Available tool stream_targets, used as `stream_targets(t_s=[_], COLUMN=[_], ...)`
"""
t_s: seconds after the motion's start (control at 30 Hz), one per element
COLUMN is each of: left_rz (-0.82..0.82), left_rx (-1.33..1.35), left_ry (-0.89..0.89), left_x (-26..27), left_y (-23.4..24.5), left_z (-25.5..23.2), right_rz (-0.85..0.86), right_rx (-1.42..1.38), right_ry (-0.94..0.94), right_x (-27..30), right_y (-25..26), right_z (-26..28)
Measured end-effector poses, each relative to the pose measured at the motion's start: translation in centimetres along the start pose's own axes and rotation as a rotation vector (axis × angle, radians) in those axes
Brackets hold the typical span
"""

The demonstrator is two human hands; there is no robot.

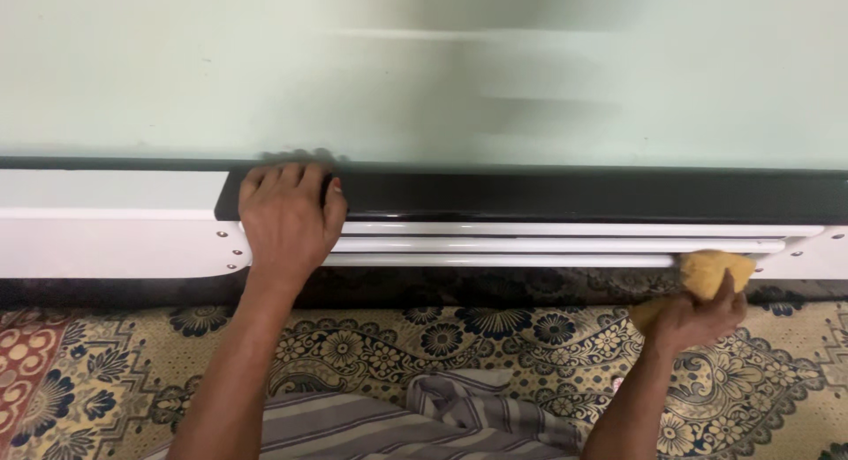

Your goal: The person wipes the lower edge of a dark wooden cabinet and then the white headboard of a bed using a yellow cloth. The person is sitting on a patterned mat on the floor during the task.

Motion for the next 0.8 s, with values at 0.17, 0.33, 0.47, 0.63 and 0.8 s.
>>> stream_targets(t_s=[0.17,0.33,0.47,0.63,0.8], left_rz=[0.008,0.000,-0.004,-0.016,0.003], left_rx=[0.004,0.022,0.008,0.021,0.008], left_ry=[0.003,0.008,0.005,0.020,0.034], left_x=[-0.2,-0.3,-0.2,-0.3,-0.2], left_y=[0.0,0.1,0.1,0.1,0.0], left_z=[-0.1,-0.2,-0.2,-0.2,0.0], right_rz=[0.183,0.158,0.158,0.303,0.414], right_rx=[-0.446,-0.673,-0.756,-0.839,-0.539], right_ry=[-0.728,-0.904,-1.025,-0.895,-1.148], right_x=[-2.1,1.0,2.7,5.3,10.4], right_y=[0.0,-1.8,-2.4,-0.3,1.4], right_z=[0.3,1.5,3.9,9.7,18.0])
Point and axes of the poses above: each hand's wrist, its own x-axis away from the middle knuckle, its own y-axis out of the back of the hand, z = x × y, the point moved 3 cm from there along -x, towards the middle knuckle, and after that the axes turned 14 degrees about -z, right-handed, at the moved point
